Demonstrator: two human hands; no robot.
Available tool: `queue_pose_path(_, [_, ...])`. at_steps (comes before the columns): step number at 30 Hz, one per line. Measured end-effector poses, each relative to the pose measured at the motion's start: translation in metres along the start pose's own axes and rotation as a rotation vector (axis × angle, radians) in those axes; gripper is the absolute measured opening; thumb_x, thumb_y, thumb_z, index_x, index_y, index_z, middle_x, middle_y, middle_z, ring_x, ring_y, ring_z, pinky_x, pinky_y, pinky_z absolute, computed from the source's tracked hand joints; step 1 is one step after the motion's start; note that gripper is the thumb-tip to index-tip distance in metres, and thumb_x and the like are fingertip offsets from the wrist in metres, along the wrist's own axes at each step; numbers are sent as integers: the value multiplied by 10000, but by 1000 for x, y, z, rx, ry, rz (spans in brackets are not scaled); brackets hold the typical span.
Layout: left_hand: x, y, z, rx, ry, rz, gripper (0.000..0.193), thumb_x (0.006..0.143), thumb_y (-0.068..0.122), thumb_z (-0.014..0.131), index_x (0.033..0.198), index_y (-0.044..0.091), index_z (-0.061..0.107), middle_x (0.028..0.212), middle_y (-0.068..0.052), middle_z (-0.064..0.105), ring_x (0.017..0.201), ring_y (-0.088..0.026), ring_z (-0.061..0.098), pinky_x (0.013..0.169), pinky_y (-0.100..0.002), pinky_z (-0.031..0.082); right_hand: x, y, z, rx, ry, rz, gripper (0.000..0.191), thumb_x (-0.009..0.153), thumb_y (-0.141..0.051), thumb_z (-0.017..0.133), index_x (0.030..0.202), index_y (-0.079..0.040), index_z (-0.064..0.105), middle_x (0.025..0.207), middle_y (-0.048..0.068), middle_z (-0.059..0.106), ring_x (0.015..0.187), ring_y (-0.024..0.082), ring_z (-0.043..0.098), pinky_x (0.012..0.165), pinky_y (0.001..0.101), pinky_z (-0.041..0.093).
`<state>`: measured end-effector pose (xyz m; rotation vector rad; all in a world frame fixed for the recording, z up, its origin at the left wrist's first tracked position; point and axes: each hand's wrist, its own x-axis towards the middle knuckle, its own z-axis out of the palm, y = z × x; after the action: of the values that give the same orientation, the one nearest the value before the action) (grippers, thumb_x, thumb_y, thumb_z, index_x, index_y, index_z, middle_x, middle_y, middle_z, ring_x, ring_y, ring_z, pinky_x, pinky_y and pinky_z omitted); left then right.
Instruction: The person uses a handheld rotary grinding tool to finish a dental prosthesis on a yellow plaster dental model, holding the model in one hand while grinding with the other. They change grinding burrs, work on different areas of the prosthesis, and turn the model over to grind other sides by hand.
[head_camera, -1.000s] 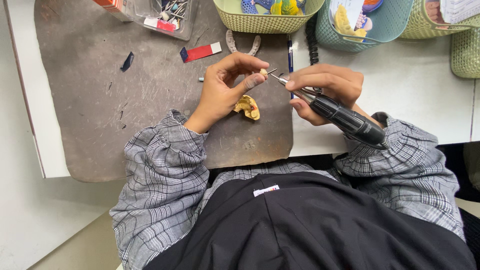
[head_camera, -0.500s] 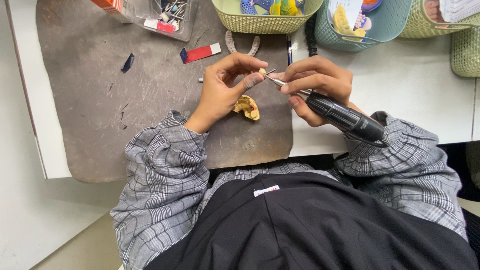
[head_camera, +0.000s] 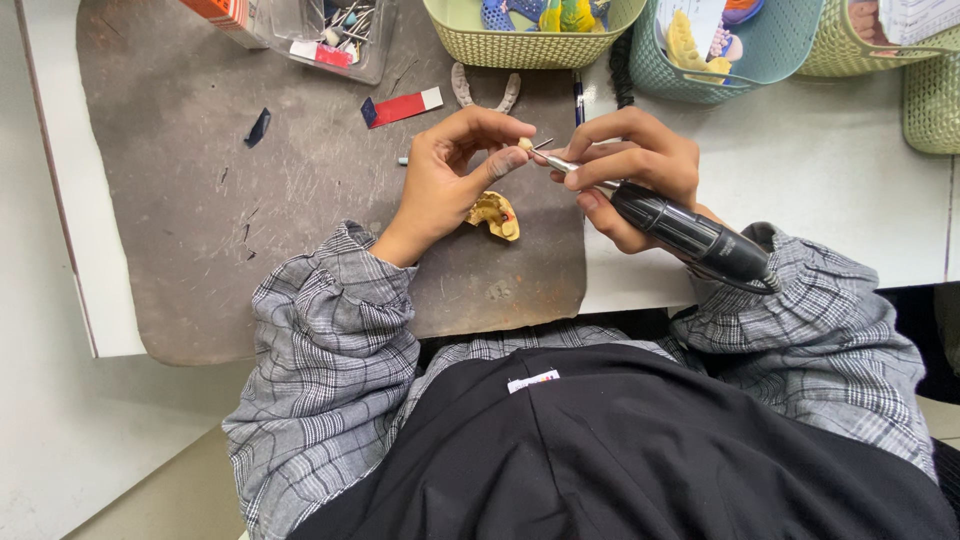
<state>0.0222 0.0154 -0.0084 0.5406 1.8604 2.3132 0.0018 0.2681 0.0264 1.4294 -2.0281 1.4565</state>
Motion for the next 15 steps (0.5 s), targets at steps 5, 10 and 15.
queue_pose_path(5, [1, 0, -1, 3, -3, -4, 240, 1005, 84, 754, 1219, 10, 676, 1213, -78, 720, 1114, -148, 720, 1055, -320, 564, 0, 1, 1, 39, -5, -2, 145, 925, -12, 674, 1065, 22, 662, 1137, 232, 598, 977, 270, 733, 853, 358, 691])
queue_pose_path(10, [1, 2, 0, 9, -8, 1, 235, 1008, 83, 753, 1217, 9, 675, 1211, -78, 720, 1111, -156, 727, 1056, -323, 570, -2, 2, 1, 54, -12, 5, 145, 928, 3, 662, 1069, 32, 659, 1158, 230, 579, 1027, 300, 749, 894, 376, 696])
queue_pose_path(15, [0, 5, 2, 6, -12, -2, 230, 1011, 82, 748, 1215, 4, 675, 1170, -78, 725, 1099, -165, 742, 1038, -321, 577, -5, 2, 2, 70, -3, 13, 145, 926, 8, 661, 1070, 28, 666, 1159, 226, 573, 1027, 306, 753, 896, 378, 697])
